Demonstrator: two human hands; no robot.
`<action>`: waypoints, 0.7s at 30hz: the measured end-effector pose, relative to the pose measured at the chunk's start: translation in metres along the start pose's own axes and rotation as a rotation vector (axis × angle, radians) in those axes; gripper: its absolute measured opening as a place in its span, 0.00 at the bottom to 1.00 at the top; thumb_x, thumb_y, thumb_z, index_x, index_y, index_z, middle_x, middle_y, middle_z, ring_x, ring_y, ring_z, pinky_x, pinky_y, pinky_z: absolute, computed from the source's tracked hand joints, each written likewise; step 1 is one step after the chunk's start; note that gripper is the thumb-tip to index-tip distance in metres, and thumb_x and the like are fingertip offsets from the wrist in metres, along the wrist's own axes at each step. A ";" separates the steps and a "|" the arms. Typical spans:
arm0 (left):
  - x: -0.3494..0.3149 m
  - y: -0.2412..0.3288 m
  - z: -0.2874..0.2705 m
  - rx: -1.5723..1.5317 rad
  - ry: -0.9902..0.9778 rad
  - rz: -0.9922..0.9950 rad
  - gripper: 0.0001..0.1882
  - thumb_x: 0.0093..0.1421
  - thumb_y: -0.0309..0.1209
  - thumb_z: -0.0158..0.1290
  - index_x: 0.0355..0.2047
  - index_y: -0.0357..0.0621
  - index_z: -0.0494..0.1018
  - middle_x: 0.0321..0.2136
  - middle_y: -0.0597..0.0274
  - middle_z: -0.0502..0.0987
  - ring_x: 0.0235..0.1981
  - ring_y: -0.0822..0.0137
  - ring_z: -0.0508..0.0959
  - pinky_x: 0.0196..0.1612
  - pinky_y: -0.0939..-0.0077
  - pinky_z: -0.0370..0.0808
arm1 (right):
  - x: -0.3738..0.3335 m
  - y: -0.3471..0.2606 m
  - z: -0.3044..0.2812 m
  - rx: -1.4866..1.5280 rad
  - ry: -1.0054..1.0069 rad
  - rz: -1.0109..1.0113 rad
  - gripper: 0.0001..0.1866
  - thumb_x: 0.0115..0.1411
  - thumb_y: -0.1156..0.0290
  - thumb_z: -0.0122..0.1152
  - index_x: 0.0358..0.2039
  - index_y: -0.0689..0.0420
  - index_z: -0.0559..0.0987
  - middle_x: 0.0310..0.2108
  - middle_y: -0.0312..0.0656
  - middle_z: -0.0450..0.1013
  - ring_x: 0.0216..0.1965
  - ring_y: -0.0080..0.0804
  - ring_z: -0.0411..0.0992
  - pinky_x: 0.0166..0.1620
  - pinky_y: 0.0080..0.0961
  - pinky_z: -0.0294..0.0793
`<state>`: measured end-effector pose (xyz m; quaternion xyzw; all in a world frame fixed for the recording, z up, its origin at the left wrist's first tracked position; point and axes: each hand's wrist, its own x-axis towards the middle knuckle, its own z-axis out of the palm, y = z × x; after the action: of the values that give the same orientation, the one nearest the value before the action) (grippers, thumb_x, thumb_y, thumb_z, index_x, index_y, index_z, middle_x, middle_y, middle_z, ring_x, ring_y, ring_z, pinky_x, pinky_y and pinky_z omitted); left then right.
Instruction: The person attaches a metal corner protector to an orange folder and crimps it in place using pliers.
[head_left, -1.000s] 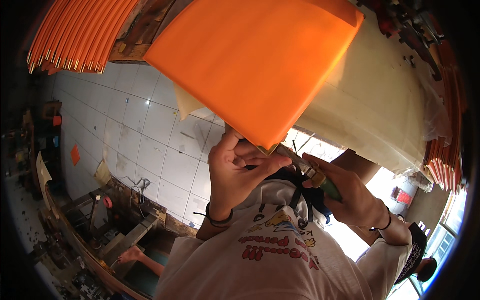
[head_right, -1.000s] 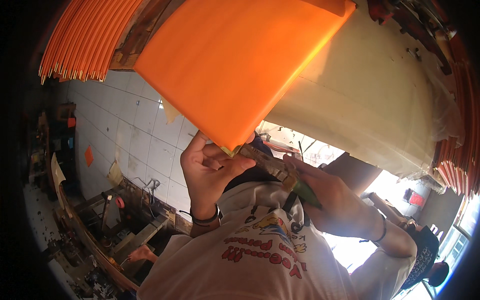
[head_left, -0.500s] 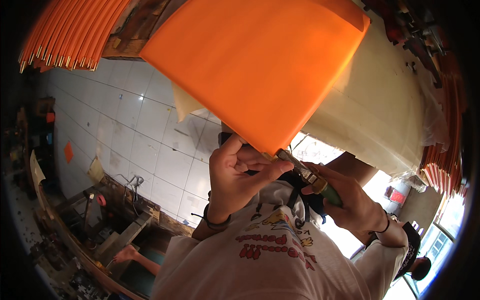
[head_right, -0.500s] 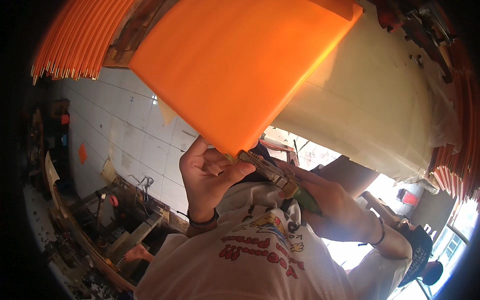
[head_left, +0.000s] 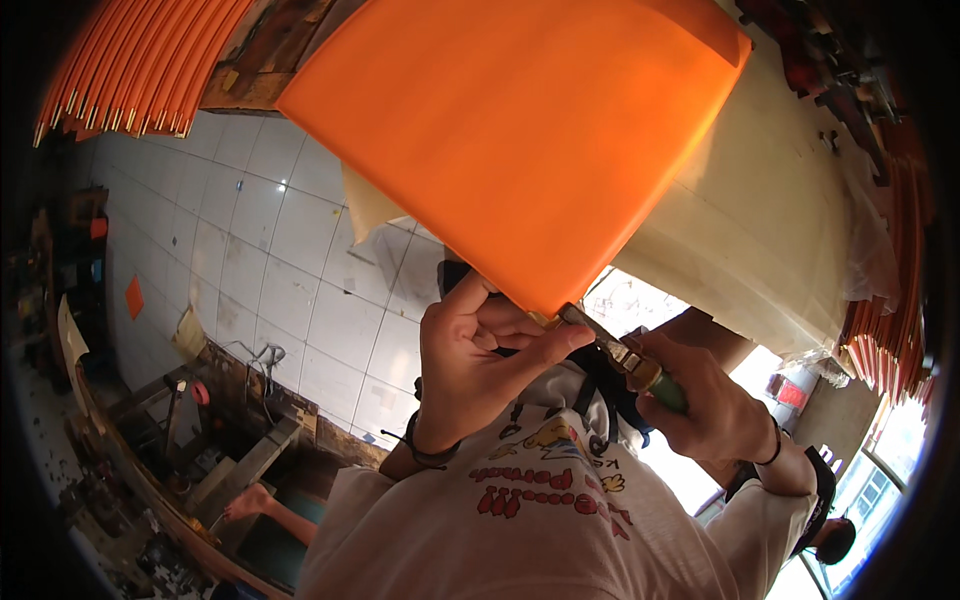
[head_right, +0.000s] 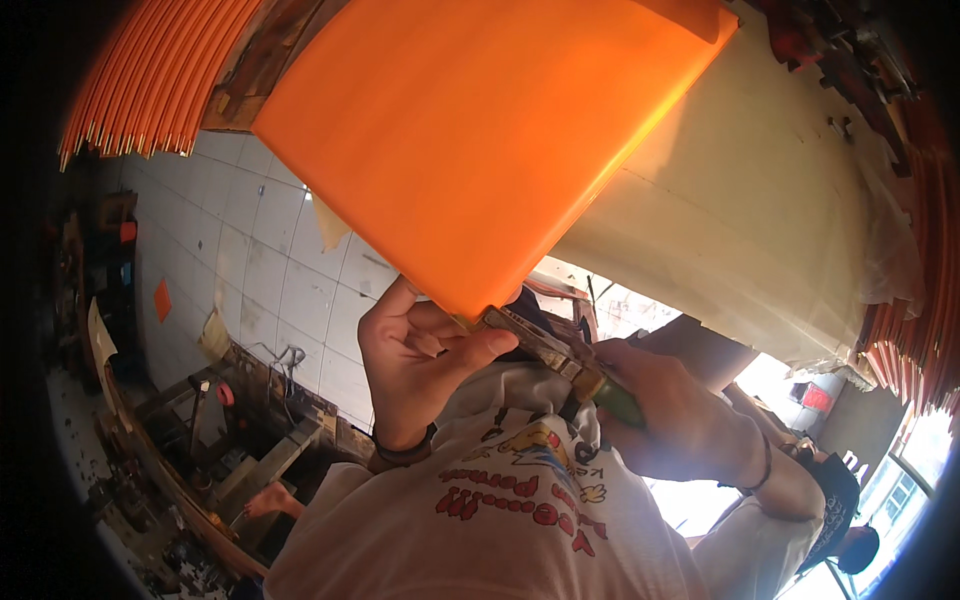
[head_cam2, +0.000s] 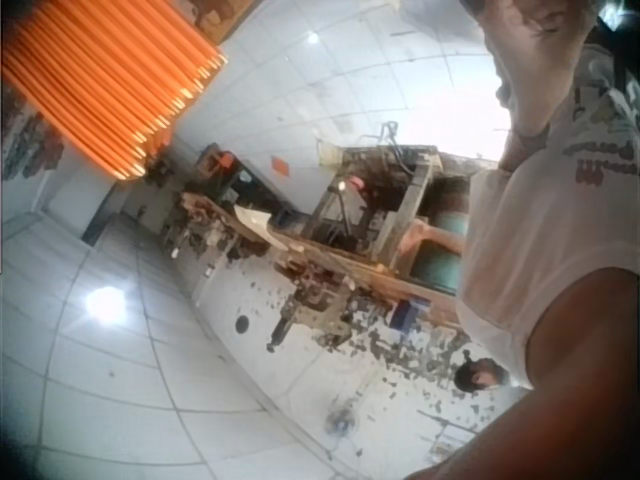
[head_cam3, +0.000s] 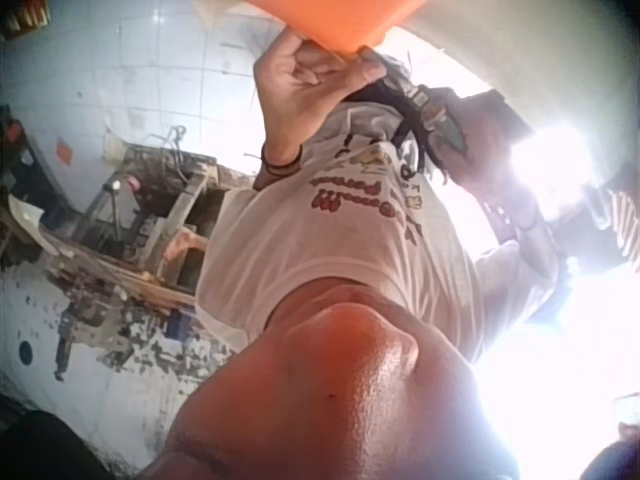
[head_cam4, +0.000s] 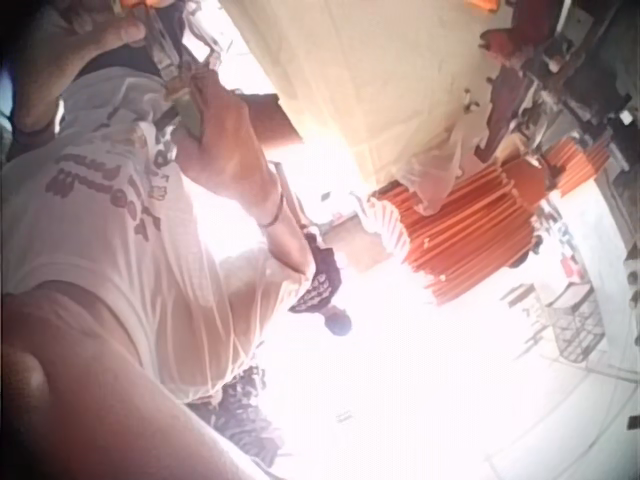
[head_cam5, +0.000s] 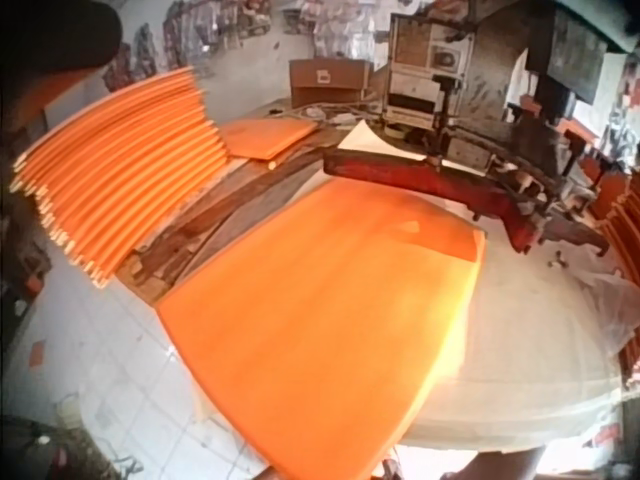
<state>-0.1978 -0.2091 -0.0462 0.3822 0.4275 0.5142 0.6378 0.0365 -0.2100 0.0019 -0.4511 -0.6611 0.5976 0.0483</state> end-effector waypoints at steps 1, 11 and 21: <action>0.000 0.000 0.000 0.000 0.002 -0.002 0.20 0.53 0.16 0.62 0.45 0.30 0.68 0.32 0.52 0.82 0.35 0.68 0.83 0.36 0.82 0.81 | 0.002 -0.001 -0.001 0.001 -0.002 0.000 0.25 0.47 0.85 0.52 0.49 0.68 0.68 0.32 0.49 0.72 0.36 0.43 0.73 0.41 0.32 0.72; 0.003 -0.002 -0.001 0.052 -0.022 0.035 0.20 0.54 0.17 0.61 0.46 0.29 0.68 0.32 0.52 0.82 0.34 0.69 0.83 0.36 0.83 0.80 | 0.007 -0.002 -0.006 -0.090 -0.048 0.129 0.24 0.45 0.82 0.55 0.47 0.66 0.71 0.28 0.49 0.74 0.30 0.43 0.74 0.36 0.32 0.73; 0.003 -0.004 0.003 0.057 -0.008 0.101 0.21 0.55 0.16 0.60 0.47 0.28 0.67 0.30 0.53 0.82 0.35 0.67 0.83 0.39 0.80 0.80 | -0.011 0.006 -0.004 -0.122 -0.048 0.091 0.24 0.48 0.87 0.48 0.48 0.64 0.70 0.37 0.44 0.76 0.35 0.29 0.73 0.39 0.25 0.72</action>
<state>-0.1933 -0.2072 -0.0489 0.4234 0.4193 0.5318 0.6017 0.0484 -0.2152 0.0032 -0.4684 -0.6762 0.5681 -0.0223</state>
